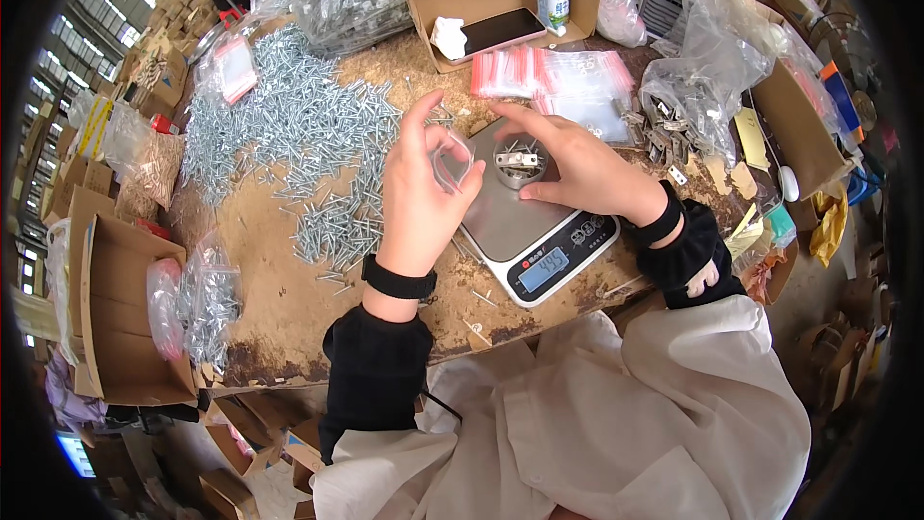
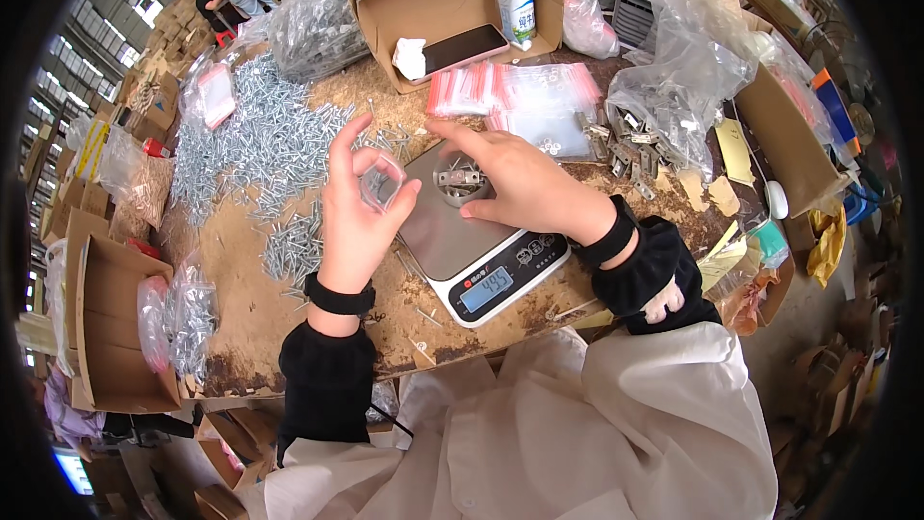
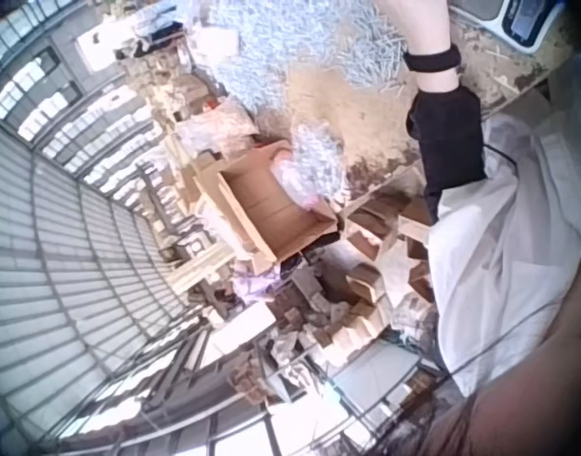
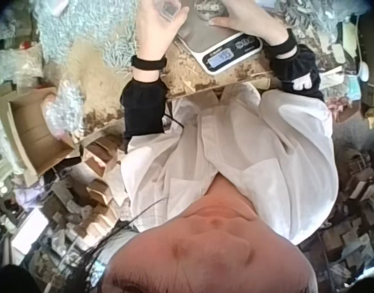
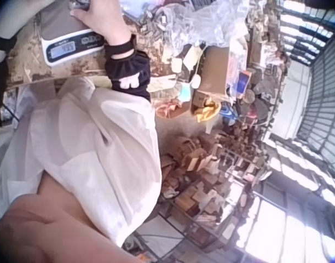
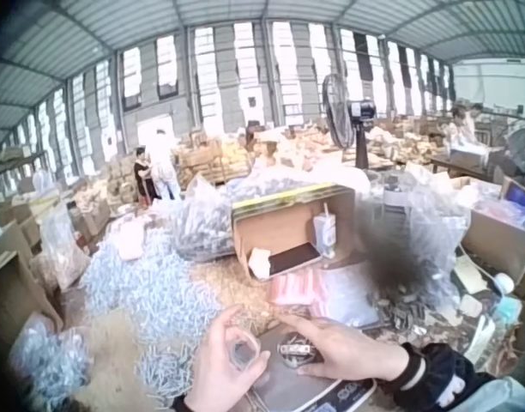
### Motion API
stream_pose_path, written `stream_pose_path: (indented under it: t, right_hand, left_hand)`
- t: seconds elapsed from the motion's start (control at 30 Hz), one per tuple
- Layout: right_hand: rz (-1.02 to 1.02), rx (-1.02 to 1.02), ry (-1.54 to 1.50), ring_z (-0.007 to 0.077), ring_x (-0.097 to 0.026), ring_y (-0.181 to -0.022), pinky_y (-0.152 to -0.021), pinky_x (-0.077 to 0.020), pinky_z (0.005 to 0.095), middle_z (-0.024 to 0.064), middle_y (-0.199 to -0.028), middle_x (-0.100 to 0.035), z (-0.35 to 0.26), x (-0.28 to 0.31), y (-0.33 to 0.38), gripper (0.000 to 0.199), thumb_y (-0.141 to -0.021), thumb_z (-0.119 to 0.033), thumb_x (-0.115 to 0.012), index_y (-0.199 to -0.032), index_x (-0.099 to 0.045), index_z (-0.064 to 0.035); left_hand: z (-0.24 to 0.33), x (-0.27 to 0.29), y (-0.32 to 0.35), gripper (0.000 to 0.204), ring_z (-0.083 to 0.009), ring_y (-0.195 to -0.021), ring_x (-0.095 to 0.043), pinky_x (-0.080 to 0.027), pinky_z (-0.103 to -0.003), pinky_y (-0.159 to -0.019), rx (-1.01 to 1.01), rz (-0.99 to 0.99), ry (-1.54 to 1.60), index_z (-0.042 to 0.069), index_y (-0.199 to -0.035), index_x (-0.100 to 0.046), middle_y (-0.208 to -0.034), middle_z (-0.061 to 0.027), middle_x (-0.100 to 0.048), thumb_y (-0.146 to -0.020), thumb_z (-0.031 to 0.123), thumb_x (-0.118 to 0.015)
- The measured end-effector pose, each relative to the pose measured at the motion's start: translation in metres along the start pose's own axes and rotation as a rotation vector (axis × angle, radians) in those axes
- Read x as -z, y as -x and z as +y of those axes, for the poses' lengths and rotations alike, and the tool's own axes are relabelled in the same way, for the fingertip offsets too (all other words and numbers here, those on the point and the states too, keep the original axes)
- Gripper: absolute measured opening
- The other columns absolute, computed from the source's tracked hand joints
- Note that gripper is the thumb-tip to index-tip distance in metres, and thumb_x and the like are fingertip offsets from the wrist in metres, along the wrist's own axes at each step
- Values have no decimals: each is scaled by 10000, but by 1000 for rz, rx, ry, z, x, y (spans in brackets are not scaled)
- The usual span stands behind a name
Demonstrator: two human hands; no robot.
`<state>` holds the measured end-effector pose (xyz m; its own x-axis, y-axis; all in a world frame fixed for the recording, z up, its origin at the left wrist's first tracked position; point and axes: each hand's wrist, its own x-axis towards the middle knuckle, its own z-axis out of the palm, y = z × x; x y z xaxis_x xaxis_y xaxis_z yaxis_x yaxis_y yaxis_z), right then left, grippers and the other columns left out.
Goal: The person repeatedly scoops metal screws from a large pile on a table, places them onto a digital scale, and then transfers them into small plastic bags. The process is repeated continuously throughout the clip, with the person handling the screws and bags by hand.
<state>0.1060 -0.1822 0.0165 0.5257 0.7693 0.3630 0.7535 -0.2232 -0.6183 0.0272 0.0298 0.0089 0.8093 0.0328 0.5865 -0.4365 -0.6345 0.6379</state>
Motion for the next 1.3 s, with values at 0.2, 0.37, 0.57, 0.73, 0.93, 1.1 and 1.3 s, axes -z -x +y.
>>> stream_pose_path:
  t: [0.2,0.37,0.57,0.73,0.93,1.1,1.3]
  right_hand:
    - [-34,-67,94,330,-615,-1149,-992,-477,403,123,-1244,-664,0,5,3,1030,-654,-47,-853,-1539,-331,-114]
    - [49,-15,-71,351,-650,-1046,-919,-505,410,144,-1189,-683,-8,9,2,974,-670,-73,-837,-1520,-363,-108]
    - [187,72,-235,332,-663,-1013,-899,-521,384,137,-1155,-686,-23,12,6,992,-671,-60,-811,-1541,-336,-102]
    - [179,184,52,311,-664,-851,-734,-520,375,146,-941,-670,-35,20,11,887,-687,-258,-748,-1486,-434,-35]
    - [165,258,98,324,-601,-579,-566,-472,385,106,-651,-576,-34,17,13,844,-715,-424,-696,-1434,-511,-23]
    - [128,175,88,317,-608,-553,-553,-469,377,115,-607,-570,-39,16,15,829,-775,-484,-702,-1449,-495,-47]
    - [93,56,-122,268,-658,-619,-610,-500,335,119,-765,-655,-36,13,17,763,-833,-457,-689,-1443,-489,-45]
  left_hand:
    - [2,-3,5,811,-144,-790,-605,-492,-313,-782,129,-50,20,81,-1474,-368,-791,-29,-615,-769,19,-762]
    - [1,0,3,561,-256,-818,-617,-462,-401,-839,-53,-119,-227,84,-1237,-609,-768,-23,-636,-710,70,-800]
    - [9,-10,9,401,-312,-834,-616,-482,-421,-812,107,-187,43,50,-1079,-628,-833,-83,-649,-711,80,-786]
    - [23,-26,21,455,-130,-1019,-648,-530,-300,-865,448,-344,750,-1,-1164,-549,-1040,-69,-656,-790,41,-805]
    - [26,-28,24,653,-165,-1166,-607,-496,-345,-998,397,-423,776,9,-1352,-495,-1250,-74,-627,-780,37,-808]
    - [25,-25,24,682,-176,-1167,-603,-478,-350,-1016,378,-484,696,4,-1363,-499,-1256,-85,-630,-777,115,-829]
    - [30,-23,22,612,-166,-1135,-610,-480,-336,-993,414,-473,755,-4,-1325,-532,-1220,-80,-643,-796,98,-822]
